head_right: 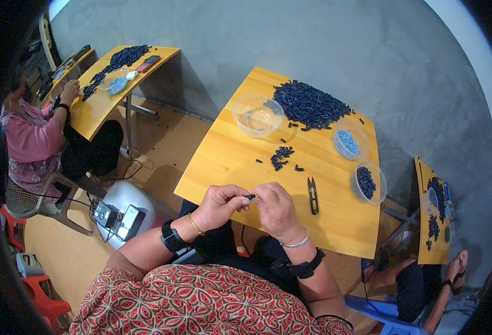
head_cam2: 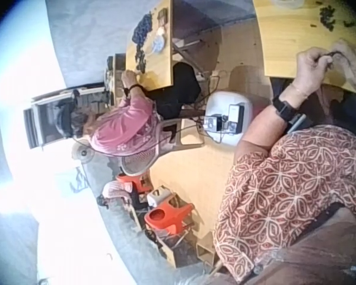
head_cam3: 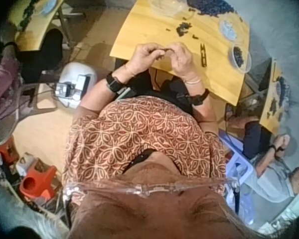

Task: The person is assembling small black plastic components by inserting pins into them using tweezers.

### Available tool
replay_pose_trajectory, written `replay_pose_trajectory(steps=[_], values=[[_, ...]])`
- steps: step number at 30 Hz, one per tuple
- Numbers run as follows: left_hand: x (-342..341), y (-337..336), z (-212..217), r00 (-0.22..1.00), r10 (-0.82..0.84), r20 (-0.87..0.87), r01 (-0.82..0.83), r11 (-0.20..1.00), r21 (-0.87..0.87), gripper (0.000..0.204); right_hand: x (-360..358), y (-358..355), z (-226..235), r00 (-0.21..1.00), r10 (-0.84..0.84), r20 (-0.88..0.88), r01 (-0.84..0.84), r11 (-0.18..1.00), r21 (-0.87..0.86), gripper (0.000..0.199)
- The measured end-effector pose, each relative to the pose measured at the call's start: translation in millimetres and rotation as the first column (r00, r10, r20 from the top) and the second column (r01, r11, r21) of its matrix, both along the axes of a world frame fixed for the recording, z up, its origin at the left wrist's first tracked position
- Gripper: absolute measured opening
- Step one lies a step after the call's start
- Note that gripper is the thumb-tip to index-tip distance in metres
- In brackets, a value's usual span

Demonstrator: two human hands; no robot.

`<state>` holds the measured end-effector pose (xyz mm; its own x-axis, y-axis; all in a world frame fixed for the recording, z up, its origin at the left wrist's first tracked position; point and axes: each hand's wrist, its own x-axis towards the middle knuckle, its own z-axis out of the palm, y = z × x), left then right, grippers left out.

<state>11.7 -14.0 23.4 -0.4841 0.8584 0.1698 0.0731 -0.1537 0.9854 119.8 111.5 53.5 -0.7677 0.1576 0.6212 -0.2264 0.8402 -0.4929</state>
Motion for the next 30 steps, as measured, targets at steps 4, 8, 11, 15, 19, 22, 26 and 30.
replay_pose_trajectory(steps=[4, 8, 11, 15, 19, 22, 26, 30], values=[[-1, 4, -9, 0.99, 0.048, 0.131, -0.06, 0.995, 0.084, 0.012, 19, 34, -3, 0.927, -0.366, 0.081, 0.352, 0.924, 0.15, 0.014], [-2, 5, -10, 0.976, 0.041, 0.216, -0.061, 0.995, 0.085, 0.01, 49, 68, -17, 0.701, -0.681, 0.212, 0.594, 0.721, 0.356, 0.017], [-4, 5, -12, 0.92, -0.015, 0.391, -0.013, 0.998, 0.069, 0.01, 55, 72, -28, 0.505, -0.736, 0.45, 0.586, 0.676, 0.448, 0.019], [-5, 3, -14, 0.733, -0.145, 0.664, 0.084, 0.989, 0.123, 0.012, 53, 73, -38, 0.518, -0.73, 0.446, 0.63, 0.678, 0.379, 0.021], [-7, 0, -14, 0.644, -0.223, 0.732, 0.142, 0.975, 0.172, 0.014, 52, 76, -39, 0.579, -0.686, 0.441, 0.612, 0.723, 0.321, 0.023], [-6, 0, -13, 0.654, -0.221, 0.723, 0.145, 0.975, 0.167, 0.014, 52, 75, -42, 0.632, -0.687, 0.359, 0.617, 0.726, 0.302, 0.026], [-5, 1, -14, 0.7, -0.174, 0.693, 0.104, 0.984, 0.142, 0.013, 53, 78, -49, 0.645, -0.69, 0.329, 0.606, 0.724, 0.331, 0.032], [-4, 3, -17, 0.743, -0.104, 0.661, 0.04, 0.993, 0.111, 0.009, 54, 81, -58, 0.661, -0.681, 0.316, 0.562, 0.728, 0.393, 0.031]])
